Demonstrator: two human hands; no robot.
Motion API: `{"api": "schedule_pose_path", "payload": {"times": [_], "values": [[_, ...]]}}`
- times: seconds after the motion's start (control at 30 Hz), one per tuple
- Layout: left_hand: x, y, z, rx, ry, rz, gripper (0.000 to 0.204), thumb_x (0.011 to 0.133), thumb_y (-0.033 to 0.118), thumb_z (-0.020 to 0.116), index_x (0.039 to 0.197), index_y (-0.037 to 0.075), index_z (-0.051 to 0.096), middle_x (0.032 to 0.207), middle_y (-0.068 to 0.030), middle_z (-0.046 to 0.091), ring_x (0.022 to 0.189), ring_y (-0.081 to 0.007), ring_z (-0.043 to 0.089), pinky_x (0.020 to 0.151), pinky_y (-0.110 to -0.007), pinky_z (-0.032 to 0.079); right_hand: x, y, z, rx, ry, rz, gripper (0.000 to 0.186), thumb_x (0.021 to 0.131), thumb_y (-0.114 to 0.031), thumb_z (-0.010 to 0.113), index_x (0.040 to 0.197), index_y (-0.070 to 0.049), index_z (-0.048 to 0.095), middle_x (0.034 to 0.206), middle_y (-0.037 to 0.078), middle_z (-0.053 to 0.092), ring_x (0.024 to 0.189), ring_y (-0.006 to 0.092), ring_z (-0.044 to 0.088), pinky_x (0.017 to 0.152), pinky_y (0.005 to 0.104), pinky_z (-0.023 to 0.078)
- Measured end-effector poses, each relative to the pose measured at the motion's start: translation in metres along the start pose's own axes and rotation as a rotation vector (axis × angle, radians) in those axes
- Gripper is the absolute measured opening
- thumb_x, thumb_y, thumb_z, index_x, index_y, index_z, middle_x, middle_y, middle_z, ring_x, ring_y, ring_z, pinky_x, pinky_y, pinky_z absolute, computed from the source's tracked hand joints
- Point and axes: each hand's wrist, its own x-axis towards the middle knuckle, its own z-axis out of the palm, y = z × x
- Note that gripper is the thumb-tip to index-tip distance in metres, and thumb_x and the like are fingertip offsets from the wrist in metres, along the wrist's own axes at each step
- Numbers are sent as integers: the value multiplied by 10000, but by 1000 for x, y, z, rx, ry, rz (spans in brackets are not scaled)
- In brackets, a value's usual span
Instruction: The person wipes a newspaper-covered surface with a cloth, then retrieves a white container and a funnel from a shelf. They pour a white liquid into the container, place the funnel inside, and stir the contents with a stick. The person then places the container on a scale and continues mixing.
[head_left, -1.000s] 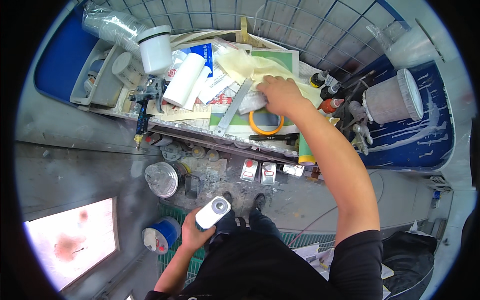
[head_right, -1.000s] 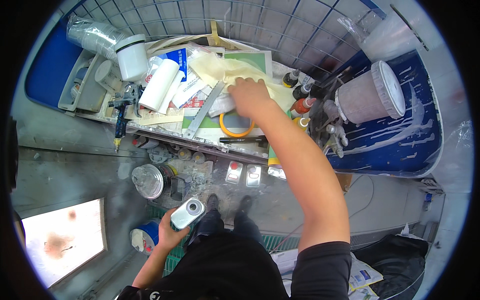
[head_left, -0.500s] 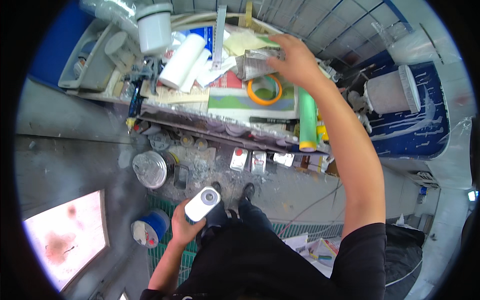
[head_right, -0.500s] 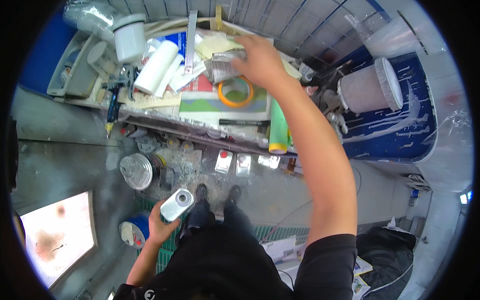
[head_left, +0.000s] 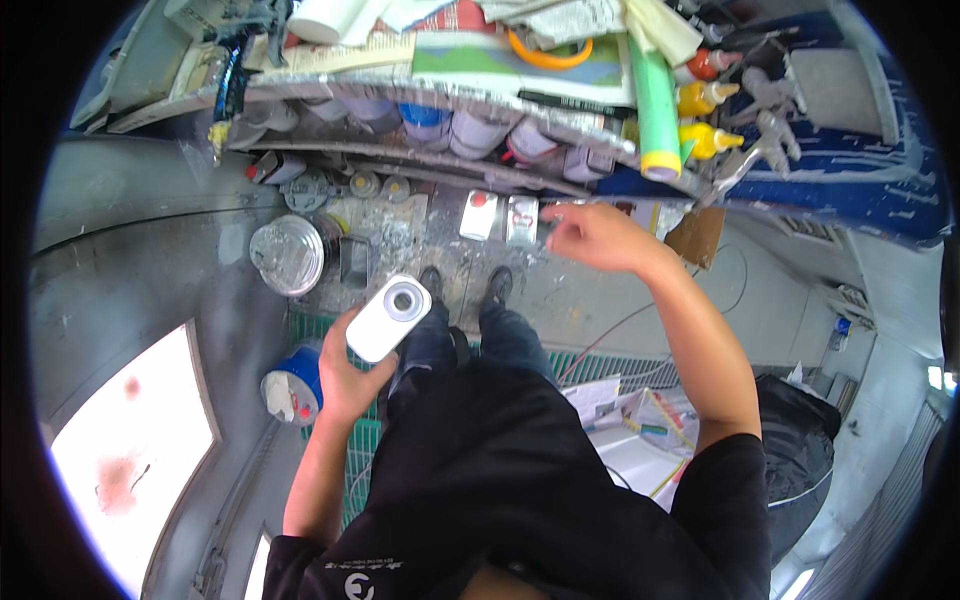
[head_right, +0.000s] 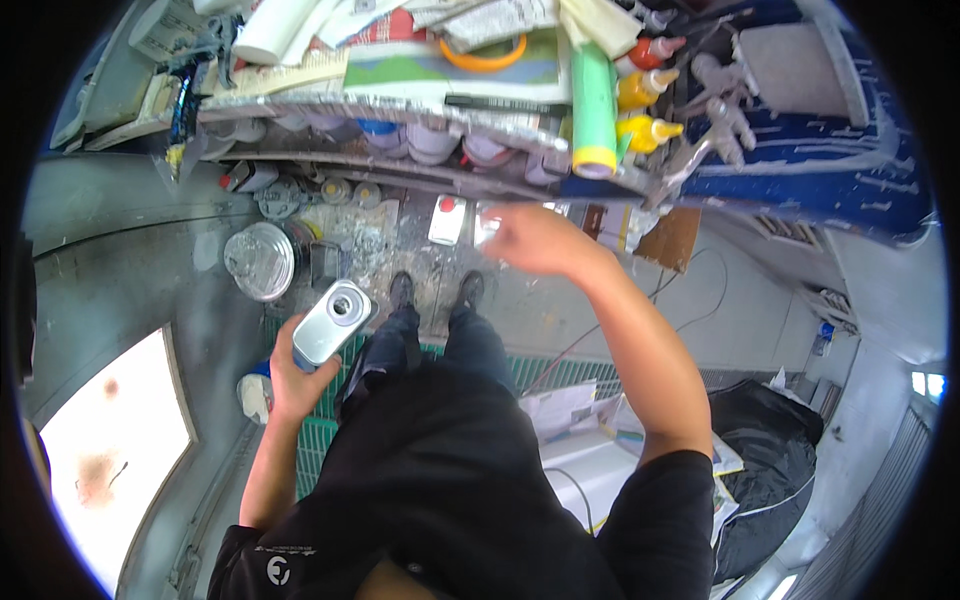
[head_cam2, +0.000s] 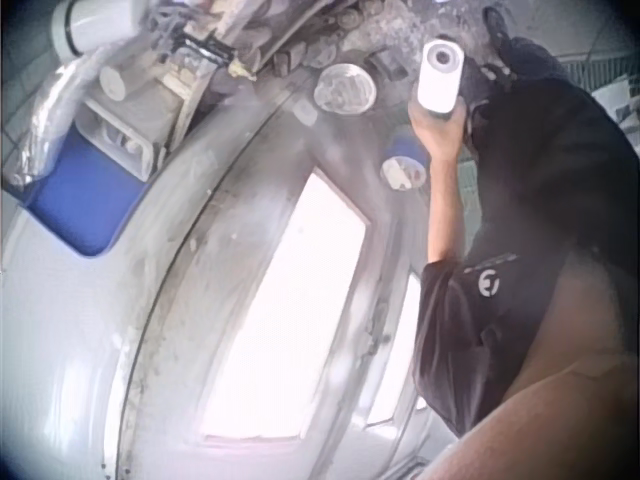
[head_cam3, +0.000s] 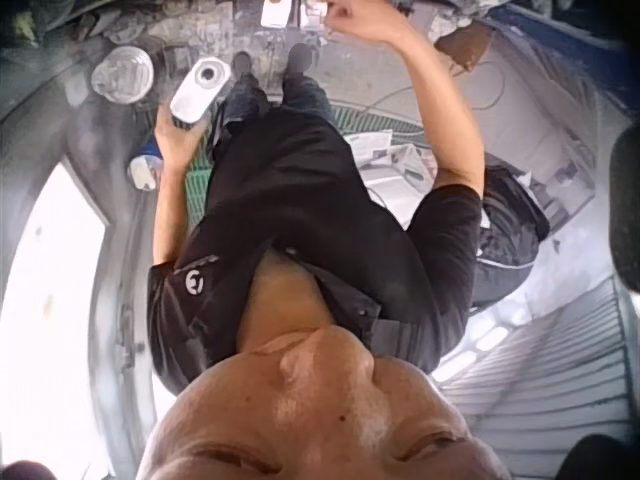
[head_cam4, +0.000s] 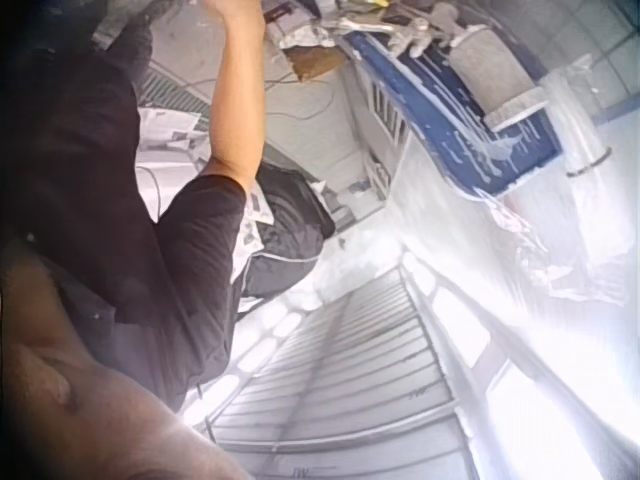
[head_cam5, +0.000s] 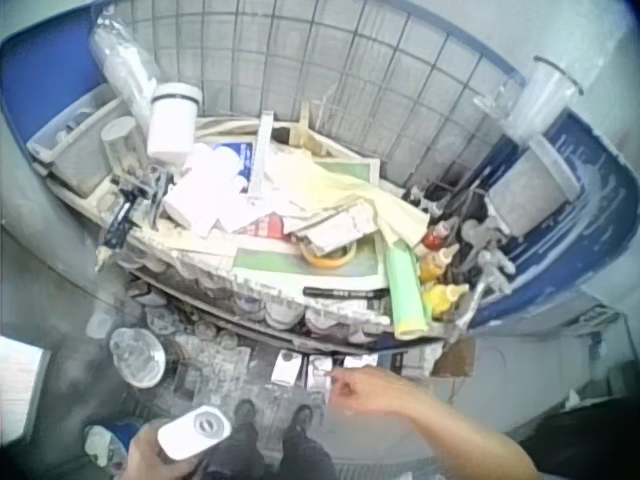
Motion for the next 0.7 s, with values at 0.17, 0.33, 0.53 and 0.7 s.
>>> {"api": "schedule_pose_path", "payload": {"times": [0.17, 0.33, 0.53, 0.7], "values": [[-19, -5, -18, 86, -17, -33, 734, 675, 101, 820, 1346, -1, 544, 1258, -201, 656, 1167, -357, 643, 1028, -428, 481, 76, 91, 45, 1060, 555, 267, 587, 1045, -326, 558, 1498, 17, 407, 1361, 202, 617, 1190, 285, 643, 964, 362, 530], [-40, -5, -31, 183, -18, -136, 731, 665, 106, 806, 1348, 27, 557, 1250, -172, 664, 1190, -322, 639, 1034, -418, 479, 154, 154, 57, 1387, 803, 368, 545, 1057, -422, 490, 1520, -142, 421, 1556, 72, 459, 1349, 229, 487, 1028, 426, 440], [-64, -8, -35, 288, 10, -181, 718, 644, 117, 789, 1320, 25, 563, 1198, -159, 675, 1143, -291, 650, 1019, -400, 480, 197, 184, 56, 1419, 765, 304, 609, 1025, -592, 447, 1526, -251, 376, 1619, -6, 355, 1483, 206, 313, 1146, 602, 263], [-68, -11, -30, 311, -2, -163, 713, 642, 72, 753, 1323, 18, 549, 1159, -143, 677, 1110, -240, 643, 1014, -375, 472, 199, 195, 56, 1410, 666, 166, 547, 1020, -617, 404, 1414, -239, 440, 1529, -7, 419, 1442, 216, 357, 1135, 628, 280]]}}
